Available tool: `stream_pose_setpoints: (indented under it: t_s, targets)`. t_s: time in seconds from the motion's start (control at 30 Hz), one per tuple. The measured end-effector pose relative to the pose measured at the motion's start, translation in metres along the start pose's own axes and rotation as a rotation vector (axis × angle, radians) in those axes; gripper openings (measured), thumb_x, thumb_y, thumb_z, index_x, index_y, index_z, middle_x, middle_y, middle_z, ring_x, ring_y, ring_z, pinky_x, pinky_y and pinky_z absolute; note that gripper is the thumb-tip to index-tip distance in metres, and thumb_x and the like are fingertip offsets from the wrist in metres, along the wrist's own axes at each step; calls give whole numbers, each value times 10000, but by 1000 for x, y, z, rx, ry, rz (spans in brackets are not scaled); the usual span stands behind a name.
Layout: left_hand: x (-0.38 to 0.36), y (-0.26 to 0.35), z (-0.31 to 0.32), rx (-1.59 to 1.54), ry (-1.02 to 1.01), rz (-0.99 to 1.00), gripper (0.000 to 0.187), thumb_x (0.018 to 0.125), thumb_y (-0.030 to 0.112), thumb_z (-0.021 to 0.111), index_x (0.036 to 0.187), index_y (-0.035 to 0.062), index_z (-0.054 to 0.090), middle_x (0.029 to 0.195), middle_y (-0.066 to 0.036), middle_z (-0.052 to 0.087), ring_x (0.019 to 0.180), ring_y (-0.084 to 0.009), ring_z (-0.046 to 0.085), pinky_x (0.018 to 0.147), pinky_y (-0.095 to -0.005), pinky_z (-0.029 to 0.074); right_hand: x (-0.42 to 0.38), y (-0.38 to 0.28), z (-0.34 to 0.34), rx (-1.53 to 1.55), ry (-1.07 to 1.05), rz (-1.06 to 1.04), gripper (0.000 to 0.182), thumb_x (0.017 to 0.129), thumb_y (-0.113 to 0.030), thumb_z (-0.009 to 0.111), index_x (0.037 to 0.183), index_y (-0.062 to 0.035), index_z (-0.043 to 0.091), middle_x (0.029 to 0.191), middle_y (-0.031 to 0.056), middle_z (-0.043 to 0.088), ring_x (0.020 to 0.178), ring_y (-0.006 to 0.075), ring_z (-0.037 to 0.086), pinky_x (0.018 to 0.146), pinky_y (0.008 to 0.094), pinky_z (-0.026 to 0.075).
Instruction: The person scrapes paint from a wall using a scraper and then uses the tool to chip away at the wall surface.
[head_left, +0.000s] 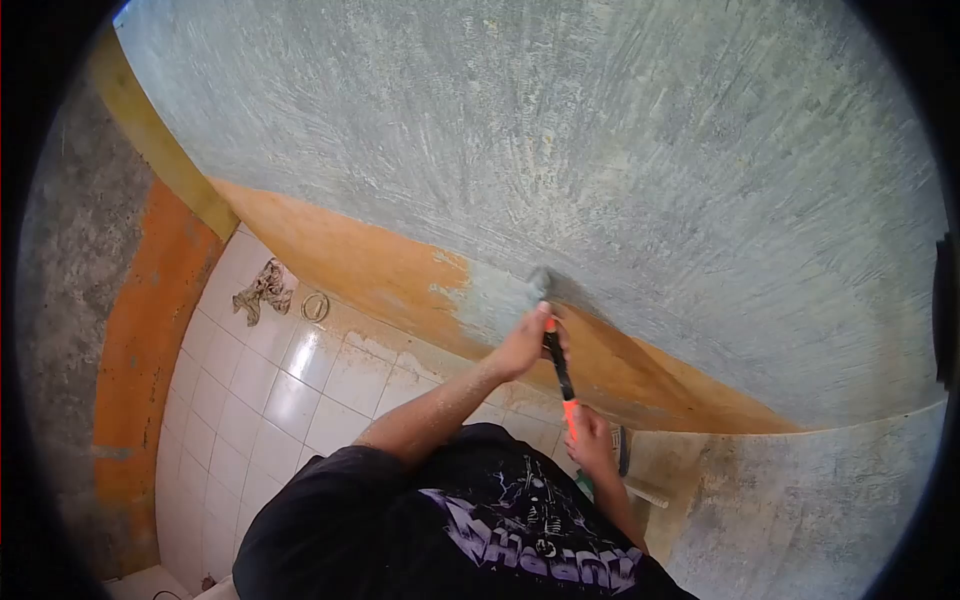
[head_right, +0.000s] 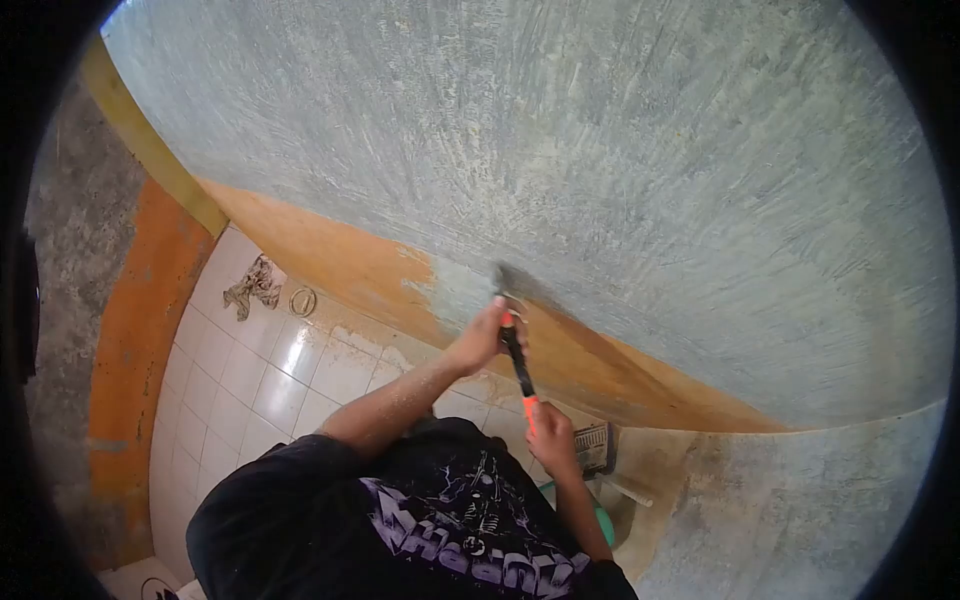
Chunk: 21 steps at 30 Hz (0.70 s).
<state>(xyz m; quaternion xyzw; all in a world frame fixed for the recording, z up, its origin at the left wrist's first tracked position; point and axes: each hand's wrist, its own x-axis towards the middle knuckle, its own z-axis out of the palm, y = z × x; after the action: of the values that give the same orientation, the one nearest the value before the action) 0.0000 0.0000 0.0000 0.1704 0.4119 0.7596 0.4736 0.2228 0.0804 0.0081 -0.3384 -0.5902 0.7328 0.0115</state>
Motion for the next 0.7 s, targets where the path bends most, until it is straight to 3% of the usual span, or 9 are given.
stream_pose_setpoints:
  t_s: [0.07,0.1,0.2,0.7]
  targets:
    - [4,2,-5,-25,19,70,496,1049,492,262,1176,64,477,880,-102,618,785,-243,669,728,-402,573,2,-9,5,-26,-5,-21,337,1014,-360,511,849,-71,563,551,-34,444,428,54,402,392,233,304]
    - [-17,13,-22,55,34,3,508,1047,503,259,1185,61,470,884,-100,616,806,-246,666,739,-400,570,-1,5,31,5,6,-6,341,1015,-359,512,837,-71,557,552,-35,443,430,53,402,394,233,303]
    - [-9,17,-4,191,-53,-81,530,1041,523,257,1206,63,462,924,-103,626,871,-245,662,746,-392,566,-13,3,5,-57,86,-17,354,1016,-351,515,801,-70,540,559,-37,447,440,53,409,401,233,302]
    - [-16,30,-28,66,-62,-137,505,1035,523,310,1196,74,474,983,-114,634,950,-237,661,759,-411,575,-4,2,31,-45,63,-38,347,1011,-354,530,814,-69,532,557,-42,433,438,49,402,398,232,294]
